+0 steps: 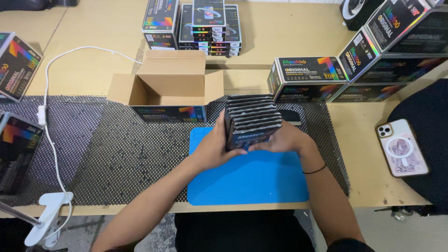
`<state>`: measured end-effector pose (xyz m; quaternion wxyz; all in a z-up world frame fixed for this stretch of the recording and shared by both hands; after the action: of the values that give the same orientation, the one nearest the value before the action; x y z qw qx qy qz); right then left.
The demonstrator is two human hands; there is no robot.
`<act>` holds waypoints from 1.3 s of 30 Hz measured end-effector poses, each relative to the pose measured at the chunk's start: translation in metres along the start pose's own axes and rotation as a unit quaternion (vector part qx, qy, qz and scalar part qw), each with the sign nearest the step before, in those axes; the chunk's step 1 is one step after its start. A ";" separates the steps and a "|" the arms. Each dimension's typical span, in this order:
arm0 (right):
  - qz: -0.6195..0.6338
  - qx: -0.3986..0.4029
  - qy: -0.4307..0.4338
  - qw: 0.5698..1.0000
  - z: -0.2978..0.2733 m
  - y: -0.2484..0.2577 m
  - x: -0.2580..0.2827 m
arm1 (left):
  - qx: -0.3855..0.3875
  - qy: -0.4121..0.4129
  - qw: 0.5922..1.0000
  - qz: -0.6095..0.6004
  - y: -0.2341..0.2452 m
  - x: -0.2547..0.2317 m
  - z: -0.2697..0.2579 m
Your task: The person opens a cardboard box containing multiple packaged smartphone LCD screens. They remove the stack, then repeatedly take individual units out of their plastic sleeves, peel off protective films, and place them on a blue mat. The process is repeated for several units.
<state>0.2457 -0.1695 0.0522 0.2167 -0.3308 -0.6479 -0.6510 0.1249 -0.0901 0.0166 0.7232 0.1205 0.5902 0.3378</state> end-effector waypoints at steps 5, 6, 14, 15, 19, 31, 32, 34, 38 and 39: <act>0.064 -0.049 0.033 0.996 -0.002 0.011 -0.015 | -0.053 -0.004 0.998 -0.013 0.014 -0.020 0.002; 0.102 -0.069 0.064 0.990 -0.003 0.015 -0.016 | -0.084 -0.002 0.996 -0.034 0.015 -0.018 0.001; 0.212 -0.114 0.103 0.965 0.010 0.010 -0.070 | -0.125 0.012 0.980 -0.154 0.011 0.025 0.012; 0.227 -0.118 0.097 0.962 0.011 0.009 -0.071 | -0.118 0.024 0.976 -0.182 0.007 0.030 0.013; 0.236 -0.134 0.065 0.960 0.011 0.008 -0.038 | -0.123 0.082 0.971 -0.188 0.012 0.033 0.014; 0.170 -0.213 -0.190 0.943 0.010 0.001 -0.035 | -0.021 0.223 0.972 -0.072 0.014 0.016 0.013; 0.134 -0.219 -0.196 0.946 0.010 0.002 -0.044 | -0.018 0.229 0.970 -0.083 0.013 0.014 0.012; 0.098 -0.227 -0.199 0.948 0.013 0.007 -0.044 | -0.017 0.233 0.968 -0.092 0.014 0.012 0.011; 0.139 -0.222 -0.214 0.941 0.013 0.001 -0.040 | 0.005 0.238 0.967 -0.094 0.007 0.019 0.008; 0.142 -0.219 -0.219 0.940 0.014 0.000 -0.043 | 0.012 0.245 0.967 -0.069 0.007 0.023 0.008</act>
<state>0.2770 -0.1622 0.0205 0.0819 -0.5931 -0.4669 -0.6508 0.1317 -0.0681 0.0051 0.5766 0.0014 0.7603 0.2991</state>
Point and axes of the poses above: each hand's wrist, its own z-axis towards the middle knuckle, its own y-axis out of the back of the hand, x = y × z, the point moved 8 cm from there along z, towards the middle knuckle, and after that the axes turned 1 degree about z, right-handed, at the moved point
